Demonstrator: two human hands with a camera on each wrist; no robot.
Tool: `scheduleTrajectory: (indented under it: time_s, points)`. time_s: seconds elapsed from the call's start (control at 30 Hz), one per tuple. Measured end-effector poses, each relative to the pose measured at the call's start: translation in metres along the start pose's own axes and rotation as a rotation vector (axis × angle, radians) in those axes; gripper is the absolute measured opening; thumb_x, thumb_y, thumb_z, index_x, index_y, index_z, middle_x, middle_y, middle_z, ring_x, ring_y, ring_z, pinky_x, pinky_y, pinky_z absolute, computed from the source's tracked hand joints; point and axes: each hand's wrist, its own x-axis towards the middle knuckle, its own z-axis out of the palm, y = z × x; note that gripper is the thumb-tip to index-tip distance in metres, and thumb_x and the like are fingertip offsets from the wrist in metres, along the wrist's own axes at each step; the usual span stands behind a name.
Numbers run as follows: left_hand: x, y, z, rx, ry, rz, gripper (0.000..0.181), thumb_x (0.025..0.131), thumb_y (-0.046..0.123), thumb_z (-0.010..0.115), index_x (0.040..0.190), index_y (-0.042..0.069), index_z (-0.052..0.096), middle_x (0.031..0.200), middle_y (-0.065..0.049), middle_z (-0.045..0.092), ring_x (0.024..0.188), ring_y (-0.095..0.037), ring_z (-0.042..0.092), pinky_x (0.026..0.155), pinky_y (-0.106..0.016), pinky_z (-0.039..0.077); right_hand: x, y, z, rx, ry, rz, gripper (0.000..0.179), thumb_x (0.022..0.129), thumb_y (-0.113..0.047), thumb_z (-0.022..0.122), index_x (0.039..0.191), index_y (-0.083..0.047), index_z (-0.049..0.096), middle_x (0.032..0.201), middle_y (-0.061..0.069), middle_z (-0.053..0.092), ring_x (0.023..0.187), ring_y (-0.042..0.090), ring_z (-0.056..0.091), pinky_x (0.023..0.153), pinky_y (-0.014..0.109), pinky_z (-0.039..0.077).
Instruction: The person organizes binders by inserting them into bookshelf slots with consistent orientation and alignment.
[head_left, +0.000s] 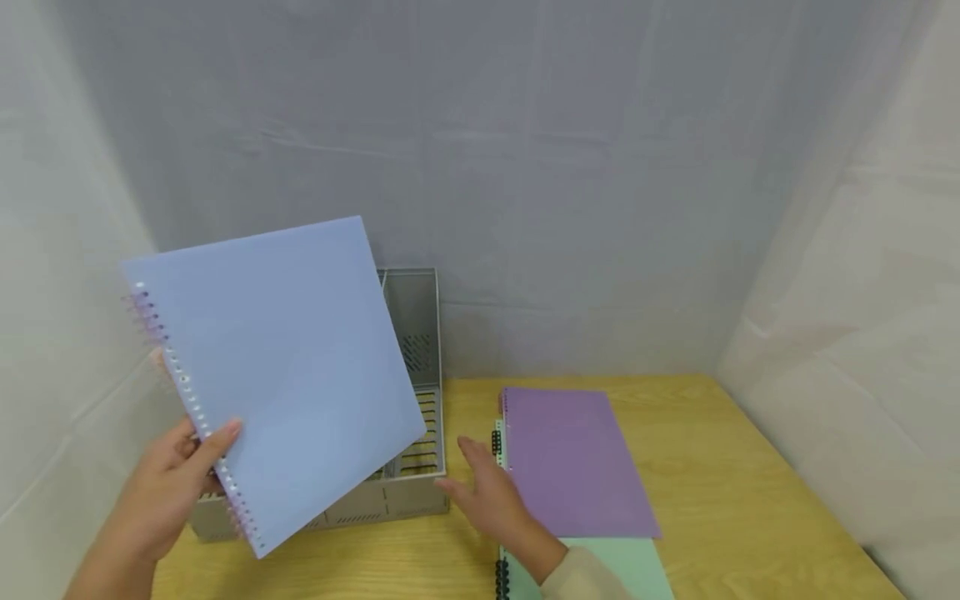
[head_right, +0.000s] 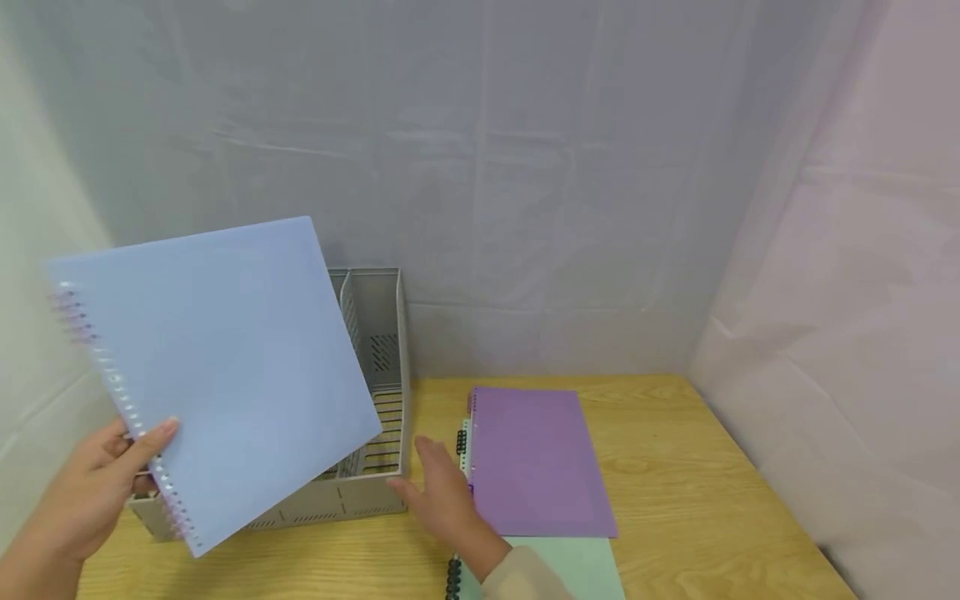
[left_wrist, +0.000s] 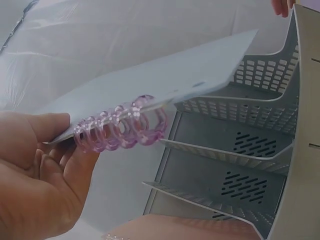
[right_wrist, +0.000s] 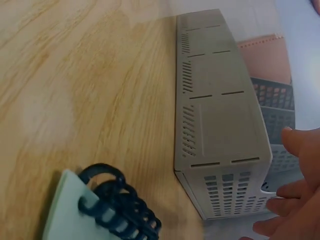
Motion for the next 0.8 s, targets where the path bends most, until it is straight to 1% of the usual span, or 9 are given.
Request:
scheduleTrajectory:
  time_s: [0.1, 0.2, 0.27, 0.37, 0.5, 0.57, 0.63, 0.73, 0.8]
  points:
    - [-0.001, 0.001, -0.001, 0.004, 0.018, -0.001, 0.028, 0.102, 0.01, 0.048, 0.111, 0.033, 0.061, 0.094, 0.013, 0.071, 0.074, -0.011, 0.07, 0.056, -0.029, 0.057, 0.002, 0.0, 0.007, -0.023, -0.005, -0.02, 0.071, 0.095, -0.044, 0.058, 0.148, -0.003, 0.036, 0.156, 0.014, 0.03, 0.143, 0.037, 0.025, 0.112, 0.06, 0.024]
    - [-0.002, 0.001, 0.0, -0.023, 0.035, 0.007, 0.029, 0.102, 0.008, 0.048, 0.109, 0.032, 0.062, 0.092, 0.012, 0.072, 0.073, -0.01, 0.069, 0.056, -0.028, 0.057, 0.006, -0.001, 0.012, -0.056, 0.001, -0.044, 0.066, 0.097, -0.041, 0.056, 0.147, -0.002, 0.037, 0.156, 0.013, 0.029, 0.142, 0.036, 0.027, 0.112, 0.058, 0.025]
    - [-0.002, 0.0, 0.001, -0.037, 0.043, 0.016, 0.031, 0.102, 0.006, 0.047, 0.108, 0.032, 0.063, 0.091, 0.011, 0.072, 0.072, -0.009, 0.069, 0.055, -0.027, 0.056, 0.008, -0.001, 0.015, -0.095, 0.019, -0.059, 0.062, 0.098, -0.038, 0.055, 0.146, -0.002, 0.04, 0.154, 0.013, 0.033, 0.141, 0.037, 0.029, 0.111, 0.058, 0.027]
    - [-0.003, 0.001, 0.001, -0.037, 0.059, 0.027, 0.032, 0.101, 0.005, 0.048, 0.107, 0.031, 0.064, 0.09, 0.012, 0.072, 0.072, -0.008, 0.068, 0.055, -0.026, 0.056, 0.012, -0.002, 0.018, -0.152, 0.075, -0.099, 0.053, 0.099, -0.032, 0.055, 0.139, 0.001, 0.048, 0.148, 0.015, 0.043, 0.136, 0.04, 0.037, 0.107, 0.061, 0.031]
    - [-0.005, 0.001, 0.0, -0.019, 0.069, 0.032, 0.031, 0.101, 0.006, 0.048, 0.108, 0.032, 0.062, 0.091, 0.014, 0.071, 0.073, -0.006, 0.068, 0.056, -0.024, 0.056, 0.015, -0.003, 0.018, -0.183, 0.146, -0.132, 0.043, 0.097, -0.027, 0.06, 0.13, 0.0, 0.058, 0.138, 0.014, 0.054, 0.13, 0.041, 0.045, 0.104, 0.061, 0.036]
    - [-0.006, 0.001, -0.001, -0.019, 0.073, 0.032, 0.03, 0.101, 0.006, 0.048, 0.109, 0.032, 0.062, 0.092, 0.014, 0.071, 0.073, -0.007, 0.068, 0.056, -0.024, 0.056, 0.015, -0.003, 0.017, -0.174, 0.157, -0.138, 0.04, 0.095, -0.026, 0.062, 0.126, -0.001, 0.061, 0.135, 0.012, 0.058, 0.129, 0.037, 0.048, 0.105, 0.057, 0.037]
    - [-0.006, 0.0, -0.003, -0.018, 0.079, 0.023, 0.03, 0.101, 0.007, 0.048, 0.109, 0.032, 0.062, 0.091, 0.014, 0.071, 0.073, -0.006, 0.068, 0.056, -0.024, 0.056, 0.016, -0.003, 0.015, -0.19, 0.165, -0.156, 0.036, 0.093, -0.026, 0.065, 0.122, -0.003, 0.065, 0.13, 0.009, 0.062, 0.125, 0.034, 0.052, 0.103, 0.054, 0.041]
    - [-0.008, -0.002, -0.006, -0.011, 0.092, 0.015, 0.03, 0.101, 0.007, 0.049, 0.109, 0.033, 0.062, 0.091, 0.014, 0.071, 0.073, -0.006, 0.068, 0.056, -0.024, 0.056, 0.019, -0.003, 0.013, -0.253, 0.175, -0.197, 0.033, 0.091, -0.028, 0.068, 0.115, -0.005, 0.069, 0.124, 0.007, 0.066, 0.119, 0.031, 0.059, 0.1, 0.05, 0.046]
    - [-0.009, -0.003, -0.008, -0.004, 0.097, 0.019, 0.03, 0.101, 0.007, 0.049, 0.109, 0.033, 0.062, 0.091, 0.015, 0.071, 0.073, -0.005, 0.067, 0.056, -0.023, 0.055, 0.02, -0.003, 0.011, -0.311, 0.166, -0.201, 0.035, 0.09, -0.032, 0.069, 0.115, -0.008, 0.07, 0.123, 0.005, 0.067, 0.117, 0.03, 0.06, 0.099, 0.049, 0.047]
